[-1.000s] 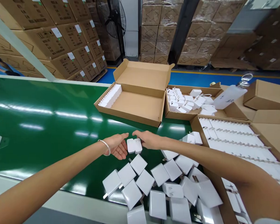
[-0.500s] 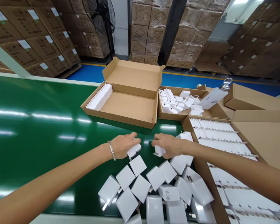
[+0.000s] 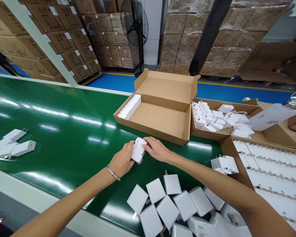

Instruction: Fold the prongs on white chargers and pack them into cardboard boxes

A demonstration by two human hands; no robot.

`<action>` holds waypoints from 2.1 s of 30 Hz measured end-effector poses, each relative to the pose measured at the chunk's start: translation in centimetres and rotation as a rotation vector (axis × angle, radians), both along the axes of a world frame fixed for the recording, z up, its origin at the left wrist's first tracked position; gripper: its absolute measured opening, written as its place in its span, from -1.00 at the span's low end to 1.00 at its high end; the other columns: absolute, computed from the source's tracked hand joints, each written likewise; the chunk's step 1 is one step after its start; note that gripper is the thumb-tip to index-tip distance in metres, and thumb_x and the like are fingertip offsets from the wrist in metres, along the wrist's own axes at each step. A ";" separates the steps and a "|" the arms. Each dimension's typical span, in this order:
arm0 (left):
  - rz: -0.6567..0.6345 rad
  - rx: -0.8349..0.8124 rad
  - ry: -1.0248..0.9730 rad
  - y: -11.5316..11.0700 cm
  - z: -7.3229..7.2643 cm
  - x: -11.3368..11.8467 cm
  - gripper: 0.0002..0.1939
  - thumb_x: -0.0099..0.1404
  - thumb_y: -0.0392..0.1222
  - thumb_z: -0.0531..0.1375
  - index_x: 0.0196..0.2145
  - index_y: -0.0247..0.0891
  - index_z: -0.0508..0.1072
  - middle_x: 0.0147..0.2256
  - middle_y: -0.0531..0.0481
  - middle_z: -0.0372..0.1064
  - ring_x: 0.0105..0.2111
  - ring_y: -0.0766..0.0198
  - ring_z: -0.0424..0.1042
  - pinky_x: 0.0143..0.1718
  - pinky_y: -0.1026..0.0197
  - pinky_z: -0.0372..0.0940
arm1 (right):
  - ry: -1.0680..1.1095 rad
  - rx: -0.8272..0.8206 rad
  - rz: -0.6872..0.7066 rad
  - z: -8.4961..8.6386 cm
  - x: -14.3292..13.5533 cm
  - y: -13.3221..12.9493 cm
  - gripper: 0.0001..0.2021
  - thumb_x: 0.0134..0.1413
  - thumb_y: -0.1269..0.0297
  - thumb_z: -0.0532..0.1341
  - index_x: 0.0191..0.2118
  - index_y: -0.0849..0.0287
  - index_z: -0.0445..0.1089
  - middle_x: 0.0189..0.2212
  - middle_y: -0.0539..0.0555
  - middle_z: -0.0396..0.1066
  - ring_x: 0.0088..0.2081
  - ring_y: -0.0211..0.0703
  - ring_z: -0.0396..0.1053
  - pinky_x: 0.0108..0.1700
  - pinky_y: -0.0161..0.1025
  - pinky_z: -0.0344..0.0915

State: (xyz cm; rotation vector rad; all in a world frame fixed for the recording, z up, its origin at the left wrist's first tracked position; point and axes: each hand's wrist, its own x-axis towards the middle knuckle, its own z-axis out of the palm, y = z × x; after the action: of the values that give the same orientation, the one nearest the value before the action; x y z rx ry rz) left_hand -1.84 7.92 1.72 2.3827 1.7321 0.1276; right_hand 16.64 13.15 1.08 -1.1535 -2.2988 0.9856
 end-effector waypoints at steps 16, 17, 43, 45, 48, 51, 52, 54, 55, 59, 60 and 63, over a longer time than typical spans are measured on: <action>0.204 0.224 -0.755 -3.8 2.7 -0.5 -0.28 -0.01 -0.11 0.26 0.07 -0.20 0.04 0.00 -0.13 0.18 -0.02 0.09 0.22 -0.04 0.03 0.19 | 1.242 -1.524 0.058 3.1 -4.6 -3.0 -0.53 -0.09 -0.06 -0.06 -0.16 0.17 0.25 -0.27 0.05 0.32 -0.23 -0.14 0.27 -0.25 -0.23 0.20; 0.220 0.249 -0.748 -4.0 2.8 -0.4 -0.35 0.00 -0.12 0.25 0.03 -0.20 0.10 -0.04 -0.12 0.21 -0.06 0.10 0.25 -0.08 0.05 0.22 | 1.285 -1.582 0.073 3.2 -4.9 -3.2 -0.55 -0.09 -0.04 -0.04 -0.18 0.18 0.26 -0.28 0.05 0.33 -0.24 -0.14 0.27 -0.27 -0.25 0.20; 0.379 0.334 -0.673 5.8 3.7 -5.6 -0.63 0.30 -0.05 -0.10 -0.51 -0.28 0.34 -0.59 0.08 0.29 -0.57 0.38 0.26 -0.51 0.32 0.14 | 0.866 -1.070 0.017 4.6 -5.9 -0.4 -0.47 0.02 0.00 -0.30 -0.02 0.12 0.12 -0.14 0.14 0.26 -0.18 -0.02 0.29 -0.26 -0.12 0.25; 0.289 0.397 -0.588 7.2 2.6 -5.8 -0.70 0.30 -0.11 -0.09 -0.36 -0.27 0.37 -0.43 0.02 0.35 -0.44 0.33 0.32 -0.40 0.30 0.19 | 0.701 -0.702 -0.060 6.1 -4.9 3.1 -0.41 0.06 0.05 -0.44 0.07 0.18 0.02 -0.07 0.20 0.21 -0.11 0.02 0.25 -0.24 -0.09 0.25; 0.017 0.369 -0.377 8.3 1.0 -4.6 -0.73 0.30 -0.20 -0.10 -0.13 -0.24 0.29 -0.16 -0.07 0.30 -0.26 0.26 0.33 -0.26 0.23 0.22 | 0.450 -0.161 -0.202 6.4 -3.6 10.5 -0.47 0.12 0.15 -0.44 0.14 0.18 -0.10 0.00 0.19 0.14 -0.02 0.01 0.17 -0.15 -0.08 0.20; -0.073 0.281 -0.138 8.9 0.1 -2.6 -0.71 0.28 -0.20 -0.08 -0.06 -0.27 0.21 -0.13 -0.13 0.25 -0.29 0.20 0.33 -0.34 0.18 0.25 | 0.152 0.149 -0.383 3.8 -2.6 17.3 -0.54 0.06 0.13 -0.12 0.09 0.14 0.01 -0.05 0.18 0.17 0.01 0.08 0.09 -0.04 0.00 0.09; -0.070 0.260 -0.076 9.1 0.0 -2.2 -0.74 0.28 -0.20 -0.08 -0.10 -0.27 0.23 -0.18 -0.12 0.26 -0.31 0.18 0.32 -0.37 0.17 0.25 | 0.064 0.198 -0.418 2.5 -2.5 19.0 -0.53 0.01 0.14 -0.04 0.07 0.14 0.05 -0.06 0.19 0.17 0.01 0.10 0.07 -0.01 0.02 0.05; -0.071 0.242 0.005 9.3 -0.2 -1.7 -0.80 0.28 -0.20 -0.09 -0.24 -0.26 0.27 -0.29 -0.09 0.25 -0.34 0.18 0.31 -0.39 0.17 0.24 | -0.075 0.279 -0.382 0.2 -2.9 21.4 -0.45 -0.09 0.14 0.07 0.08 0.17 0.04 -0.04 0.23 0.13 0.03 0.13 0.03 0.02 0.05 -0.01; -0.078 0.243 0.028 9.4 -0.2 -1.7 -0.81 0.29 -0.20 -0.10 -0.29 -0.26 0.27 -0.32 -0.07 0.24 -0.35 0.19 0.30 -0.39 0.18 0.24 | -0.141 0.336 -0.314 -0.8 -3.3 22.1 -0.39 -0.11 0.14 0.10 0.11 0.18 0.00 -0.01 0.24 0.08 0.05 0.12 0.00 0.03 0.05 -0.02; -0.084 0.231 0.053 9.2 -0.3 -2.3 -0.84 0.28 -0.22 -0.10 -0.31 -0.24 0.25 -0.33 -0.05 0.22 -0.36 0.20 0.28 -0.41 0.18 0.22 | -0.242 0.594 -0.050 -2.7 -5.3 23.4 -0.24 -0.19 0.16 0.15 0.17 0.19 -0.15 0.15 0.23 -0.21 0.16 0.08 -0.24 0.11 0.03 -0.16; -0.086 0.220 0.050 9.1 -0.3 -2.4 -0.85 0.28 -0.23 -0.10 -0.29 -0.24 0.24 -0.32 -0.04 0.22 -0.36 0.20 0.28 -0.41 0.18 0.22 | -0.240 0.643 -0.074 -2.8 -5.7 23.4 -0.23 -0.20 0.17 0.15 0.17 0.21 -0.15 0.16 0.23 -0.24 0.17 0.08 -0.28 0.13 0.03 -0.20; -0.093 0.200 0.039 8.9 -0.3 -2.6 -0.85 0.27 -0.24 -0.09 -0.25 -0.23 0.23 -0.30 -0.04 0.22 -0.36 0.21 0.27 -0.41 0.19 0.21 | -0.180 0.588 -0.333 -3.1 -6.6 22.3 -0.23 -0.18 0.20 0.15 0.16 0.31 -0.18 0.11 0.29 -0.14 0.14 0.10 -0.20 0.12 0.00 -0.14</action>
State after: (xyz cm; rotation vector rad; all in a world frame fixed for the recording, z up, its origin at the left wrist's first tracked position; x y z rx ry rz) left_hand -4.42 16.83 1.43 2.6188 1.6935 0.2532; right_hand 10.05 35.41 -1.98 -1.3252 -2.1952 0.0707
